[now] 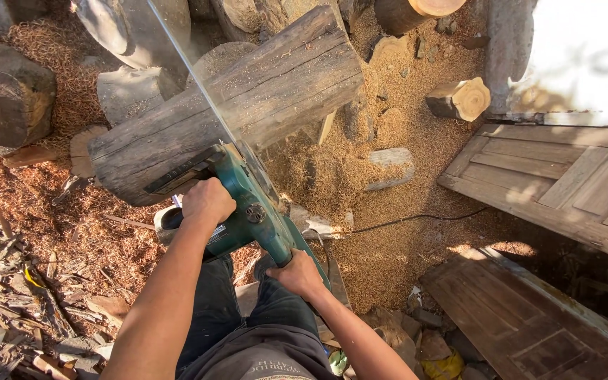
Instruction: Cutting a large wooden log using an electric chainsaw.
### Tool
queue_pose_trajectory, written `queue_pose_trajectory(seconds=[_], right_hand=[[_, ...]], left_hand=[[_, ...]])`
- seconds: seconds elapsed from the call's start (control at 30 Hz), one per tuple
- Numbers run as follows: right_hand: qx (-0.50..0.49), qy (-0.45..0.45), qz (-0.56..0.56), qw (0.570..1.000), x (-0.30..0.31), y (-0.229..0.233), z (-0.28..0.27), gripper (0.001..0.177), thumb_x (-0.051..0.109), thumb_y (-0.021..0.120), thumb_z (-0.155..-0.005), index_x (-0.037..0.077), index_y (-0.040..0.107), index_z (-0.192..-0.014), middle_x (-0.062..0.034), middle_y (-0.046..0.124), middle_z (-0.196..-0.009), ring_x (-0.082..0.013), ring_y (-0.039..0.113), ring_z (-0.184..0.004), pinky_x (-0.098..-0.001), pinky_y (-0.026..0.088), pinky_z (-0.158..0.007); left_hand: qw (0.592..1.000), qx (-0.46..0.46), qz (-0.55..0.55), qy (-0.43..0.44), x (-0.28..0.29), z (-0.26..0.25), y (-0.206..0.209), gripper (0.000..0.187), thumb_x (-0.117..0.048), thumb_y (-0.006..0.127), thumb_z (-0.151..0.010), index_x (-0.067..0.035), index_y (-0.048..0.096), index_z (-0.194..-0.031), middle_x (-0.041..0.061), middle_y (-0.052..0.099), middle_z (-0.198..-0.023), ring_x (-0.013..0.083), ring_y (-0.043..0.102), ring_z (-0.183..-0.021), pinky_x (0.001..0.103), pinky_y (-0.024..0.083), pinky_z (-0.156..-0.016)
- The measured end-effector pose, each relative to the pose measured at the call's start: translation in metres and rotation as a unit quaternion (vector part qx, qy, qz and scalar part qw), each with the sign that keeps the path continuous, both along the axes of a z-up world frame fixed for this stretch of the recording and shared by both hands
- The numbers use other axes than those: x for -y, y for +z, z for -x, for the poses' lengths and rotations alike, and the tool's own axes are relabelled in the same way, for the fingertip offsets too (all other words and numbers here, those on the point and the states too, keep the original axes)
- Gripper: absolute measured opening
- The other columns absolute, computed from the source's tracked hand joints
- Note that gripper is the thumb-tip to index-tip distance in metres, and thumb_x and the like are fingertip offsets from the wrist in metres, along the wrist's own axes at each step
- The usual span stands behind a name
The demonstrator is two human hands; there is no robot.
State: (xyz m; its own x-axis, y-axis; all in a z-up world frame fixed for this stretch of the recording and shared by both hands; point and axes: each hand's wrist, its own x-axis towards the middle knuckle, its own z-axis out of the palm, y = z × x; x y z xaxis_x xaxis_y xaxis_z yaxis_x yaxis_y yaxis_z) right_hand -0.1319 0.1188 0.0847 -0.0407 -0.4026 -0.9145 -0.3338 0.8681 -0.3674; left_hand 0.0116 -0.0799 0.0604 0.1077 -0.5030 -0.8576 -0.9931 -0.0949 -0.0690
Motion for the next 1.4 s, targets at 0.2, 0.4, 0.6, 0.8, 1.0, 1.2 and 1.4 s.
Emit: queue_pose_trajectory(seconds=[0.2, 0.4, 0.6, 0.8, 1.0, 1.2, 1.4], right_hand=[[0.002, 0.018, 0.006, 1.0, 0.001, 0.0, 0.0, 0.049, 0.03, 0.087, -0.072, 0.002, 0.072, -0.109, -0.0208, 0.076, -0.098, -0.0319, 0.075, -0.096, -0.0419, 0.055, -0.09], [-0.004, 0.023, 0.007, 1.0, 0.005, 0.005, 0.0, 0.049, 0.03, 0.087, -0.072, 0.001, 0.072, -0.108, -0.0213, 0.076, -0.099, -0.0314, 0.075, -0.097, -0.0412, 0.054, -0.091], [-0.007, 0.024, 0.003, 1.0, 0.008, 0.007, -0.001, 0.051, 0.032, 0.086, -0.071, 0.002, 0.071, -0.111, -0.0207, 0.076, -0.102, -0.031, 0.074, -0.1, -0.0408, 0.054, -0.093], [-0.02, 0.043, -0.027, 0.998, 0.016, 0.01, -0.002, 0.055, 0.034, 0.087, -0.072, 0.001, 0.071, -0.113, -0.0205, 0.075, -0.106, -0.0299, 0.074, -0.101, -0.0399, 0.054, -0.096], [-0.03, 0.039, -0.058, 0.997, 0.015, 0.002, -0.006, 0.054, 0.033, 0.086, -0.072, 0.002, 0.071, -0.114, -0.0186, 0.075, -0.108, -0.0283, 0.074, -0.101, -0.0399, 0.055, -0.097], [-0.04, 0.043, -0.085, 0.995, 0.022, 0.009, -0.011, 0.051, 0.033, 0.086, -0.074, 0.006, 0.073, -0.115, -0.0161, 0.075, -0.11, -0.0264, 0.074, -0.101, -0.0389, 0.056, -0.096], [-0.051, 0.054, -0.076, 0.994, 0.033, 0.022, -0.014, 0.049, 0.034, 0.086, -0.073, 0.003, 0.075, -0.109, -0.0165, 0.077, -0.106, -0.0263, 0.075, -0.096, -0.0386, 0.058, -0.092]], left_hand=[[1.0, 0.0, -0.004, 0.002, 0.006, -0.002, 0.002, 0.031, -0.016, 0.07, -0.086, -0.001, 0.075, -0.112, 0.021, 0.073, -0.12, 0.0372, 0.07, -0.113, 0.045, 0.056, -0.096], [1.0, -0.002, -0.007, -0.001, 0.013, 0.001, 0.01, 0.033, -0.017, 0.071, -0.086, -0.001, 0.074, -0.115, 0.021, 0.072, -0.123, 0.037, 0.069, -0.115, 0.045, 0.055, -0.098], [1.0, -0.009, -0.011, 0.001, 0.015, -0.001, 0.011, 0.034, -0.017, 0.071, -0.086, 0.0, 0.074, -0.115, 0.021, 0.071, -0.123, 0.0368, 0.069, -0.115, 0.045, 0.055, -0.098], [0.999, -0.023, -0.023, -0.004, 0.022, -0.001, 0.018, 0.033, -0.017, 0.07, -0.087, 0.001, 0.074, -0.114, 0.022, 0.071, -0.123, 0.0371, 0.069, -0.115, 0.046, 0.055, -0.098], [0.998, -0.055, -0.024, -0.006, 0.025, -0.009, 0.009, 0.033, -0.016, 0.069, -0.087, 0.002, 0.073, -0.114, 0.023, 0.07, -0.126, 0.0385, 0.068, -0.116, 0.046, 0.055, -0.098], [0.997, -0.074, -0.028, -0.02, 0.03, -0.014, 0.006, 0.036, -0.017, 0.07, -0.086, 0.002, 0.072, -0.116, 0.022, 0.069, -0.128, 0.0384, 0.066, -0.119, 0.046, 0.054, -0.098], [0.997, -0.072, -0.033, -0.01, 0.036, -0.018, 0.009, 0.038, -0.019, 0.071, -0.086, 0.001, 0.071, -0.118, 0.02, 0.068, -0.13, 0.0368, 0.066, -0.12, 0.045, 0.054, -0.099]])
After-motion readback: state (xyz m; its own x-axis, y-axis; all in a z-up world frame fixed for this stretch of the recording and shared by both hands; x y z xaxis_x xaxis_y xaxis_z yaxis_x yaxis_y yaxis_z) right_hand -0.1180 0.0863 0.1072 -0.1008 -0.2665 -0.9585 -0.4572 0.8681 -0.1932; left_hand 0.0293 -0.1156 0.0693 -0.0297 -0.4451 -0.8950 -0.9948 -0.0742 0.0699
